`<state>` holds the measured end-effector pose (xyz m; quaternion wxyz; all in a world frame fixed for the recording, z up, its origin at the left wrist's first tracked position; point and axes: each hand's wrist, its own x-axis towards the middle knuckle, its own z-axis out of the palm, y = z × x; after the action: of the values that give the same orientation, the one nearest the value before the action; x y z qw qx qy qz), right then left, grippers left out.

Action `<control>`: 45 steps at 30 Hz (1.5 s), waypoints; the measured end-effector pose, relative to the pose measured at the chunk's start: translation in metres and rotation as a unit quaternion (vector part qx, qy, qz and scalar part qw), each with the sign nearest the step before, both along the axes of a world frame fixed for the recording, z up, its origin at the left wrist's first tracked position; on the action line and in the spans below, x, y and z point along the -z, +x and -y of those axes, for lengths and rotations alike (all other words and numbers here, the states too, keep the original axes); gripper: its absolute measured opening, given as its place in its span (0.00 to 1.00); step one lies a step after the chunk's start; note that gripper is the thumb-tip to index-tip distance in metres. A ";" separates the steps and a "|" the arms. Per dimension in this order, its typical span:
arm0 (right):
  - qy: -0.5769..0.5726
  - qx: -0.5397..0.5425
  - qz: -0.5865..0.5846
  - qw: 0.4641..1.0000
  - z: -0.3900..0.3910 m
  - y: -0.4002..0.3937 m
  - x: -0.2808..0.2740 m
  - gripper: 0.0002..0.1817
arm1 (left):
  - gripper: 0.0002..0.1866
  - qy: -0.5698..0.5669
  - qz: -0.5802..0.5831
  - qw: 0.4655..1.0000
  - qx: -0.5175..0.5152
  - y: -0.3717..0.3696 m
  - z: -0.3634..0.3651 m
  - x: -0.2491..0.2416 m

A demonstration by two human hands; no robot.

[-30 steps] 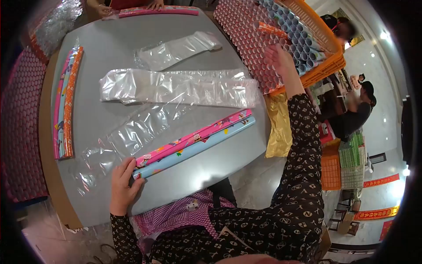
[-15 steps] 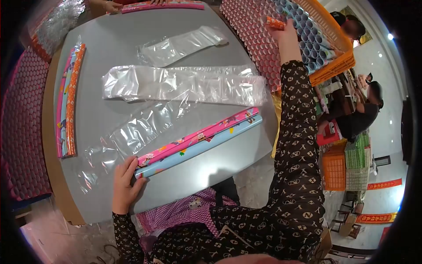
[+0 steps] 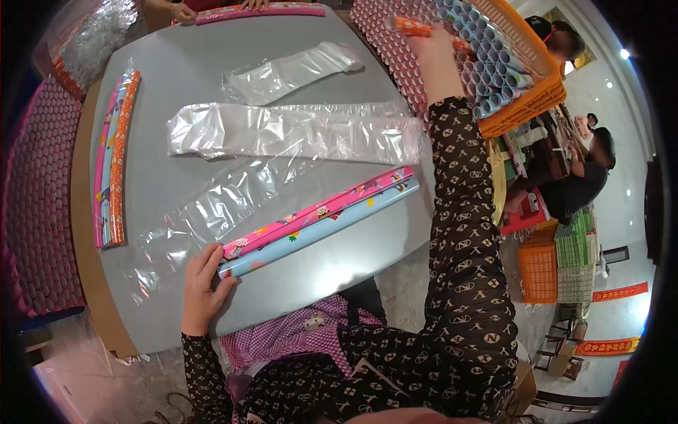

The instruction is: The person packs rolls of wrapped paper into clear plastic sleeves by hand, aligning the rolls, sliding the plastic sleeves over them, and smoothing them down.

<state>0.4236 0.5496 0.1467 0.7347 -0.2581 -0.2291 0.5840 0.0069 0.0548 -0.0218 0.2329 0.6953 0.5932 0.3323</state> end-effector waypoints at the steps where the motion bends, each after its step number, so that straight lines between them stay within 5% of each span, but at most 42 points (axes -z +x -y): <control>1: 0.002 -0.001 -0.002 1.000 0.004 -0.003 0.012 0.17 | 0.34 0.009 0.002 1.000 0.002 0.000 0.000 0.002; 2: 0.116 0.045 0.292 0.948 0.005 -0.010 0.025 0.16 | 0.34 0.018 0.003 1.000 0.004 -0.001 0.000 0.003; 3: 0.219 0.087 0.555 0.798 0.018 -0.029 0.026 0.15 | 0.34 0.019 0.000 1.000 0.002 0.000 0.000 0.003; 5: 0.233 0.083 0.553 0.796 0.058 -0.062 0.009 0.17 | 0.33 0.047 0.008 0.999 0.004 0.001 -0.001 0.003; 6: 0.121 0.030 0.245 0.962 0.077 -0.090 -0.011 0.18 | 0.33 0.048 0.006 0.999 0.002 0.001 -0.001 0.003; 7: -0.009 -0.029 -0.097 0.995 0.094 -0.107 -0.020 0.20 | 0.34 0.048 0.011 0.999 0.002 0.001 0.000 0.004; 10: 0.067 -0.094 -0.054 0.992 0.141 -0.127 -0.017 0.20 | 0.34 0.046 0.021 0.999 0.000 0.001 0.000 0.003; 13: 0.010 -0.027 -0.094 0.995 0.187 -0.158 -0.027 0.17 | 0.34 0.054 0.015 0.998 0.003 0.000 0.000 0.005; 16: 0.046 -0.104 -0.101 0.988 0.243 -0.169 -0.006 0.15 | 0.34 0.074 0.003 0.997 0.004 0.000 0.000 0.009; 22: 0.000 -0.246 -0.015 0.969 0.341 -0.168 0.031 0.14 | 0.33 0.035 0.009 0.999 0.002 0.002 0.002 0.002; 26: -0.036 -0.324 0.208 0.922 0.373 -0.125 0.060 0.13 | 0.32 0.043 0.009 0.999 0.010 -0.001 0.003 0.008; 29: -0.016 -0.275 0.390 0.879 0.381 -0.084 0.089 0.11 | 0.32 -0.009 0.029 1.000 0.004 0.002 0.006 -0.005; 33: -0.052 -0.241 0.578 0.778 0.386 -0.020 0.117 0.12 | 0.33 0.015 0.019 1.000 0.019 -0.002 0.006 0.003; 35: 0.073 -0.146 0.684 0.711 0.383 0.014 0.147 0.16 | 0.33 0.009 0.018 1.000 0.013 -0.001 0.005 -0.002; 39: 0.114 -0.132 0.764 0.621 0.390 0.048 0.152 0.20 | 0.31 0.045 0.001 0.999 0.003 0.001 0.003 0.009; 41: 0.174 -0.092 0.827 0.527 0.384 0.069 0.163 0.23 | 0.31 0.048 -0.009 0.999 0.015 -0.001 0.001 0.009; 45: 0.212 -0.105 0.859 0.455 0.377 0.090 0.163 0.24 | 0.32 0.048 0.000 0.999 0.022 -0.006 -0.004 0.016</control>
<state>0.5141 0.1723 -0.0165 0.1308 -0.4390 -0.8860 0.0724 0.0013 0.0591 -0.0374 0.2059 0.7189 0.5610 0.3552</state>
